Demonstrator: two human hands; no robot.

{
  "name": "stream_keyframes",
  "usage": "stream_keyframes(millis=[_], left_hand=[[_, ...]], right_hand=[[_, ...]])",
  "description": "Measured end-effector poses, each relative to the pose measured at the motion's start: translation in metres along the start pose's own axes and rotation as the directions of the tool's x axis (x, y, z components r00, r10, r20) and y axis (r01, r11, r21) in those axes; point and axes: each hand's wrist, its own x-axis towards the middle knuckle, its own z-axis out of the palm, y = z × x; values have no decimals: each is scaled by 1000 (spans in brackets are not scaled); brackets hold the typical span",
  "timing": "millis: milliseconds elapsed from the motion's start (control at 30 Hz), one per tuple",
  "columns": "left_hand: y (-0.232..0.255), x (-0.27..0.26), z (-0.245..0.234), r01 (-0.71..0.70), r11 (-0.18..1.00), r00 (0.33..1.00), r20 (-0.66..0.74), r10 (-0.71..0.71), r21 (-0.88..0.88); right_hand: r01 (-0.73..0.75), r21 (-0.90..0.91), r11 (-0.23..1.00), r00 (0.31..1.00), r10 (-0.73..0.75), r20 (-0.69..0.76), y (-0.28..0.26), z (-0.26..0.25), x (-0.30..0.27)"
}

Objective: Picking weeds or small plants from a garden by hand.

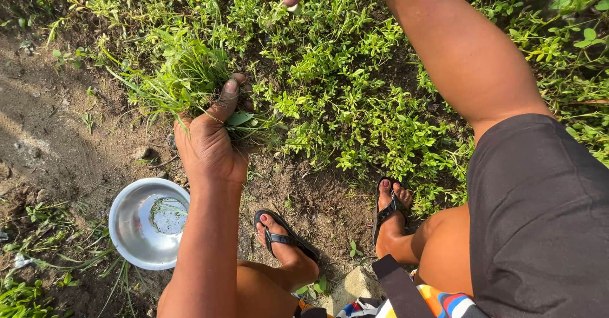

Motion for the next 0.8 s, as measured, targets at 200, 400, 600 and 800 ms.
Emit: stream_keyframes(millis=[200, 400, 600, 800], left_hand=[[-2, 5, -7, -14, 1000, 1000, 13, 14, -10], [-1, 4, -3, 0, 1000, 1000, -21, 0, -7], [3, 2, 2, 74, 984, 995, 78, -62, -164], [-1, 1, -1, 101, 995, 987, 125, -100, -4]], right_hand=[[161, 180, 970, 985, -169, 34, -154, 25, -14], [156, 292, 944, 955, -219, 198, -202, 40, -14], [259, 63, 964, 953, -265, 149, -250, 58, -19], [307, -125, 943, 952, -303, 47, -249, 61, -19]])
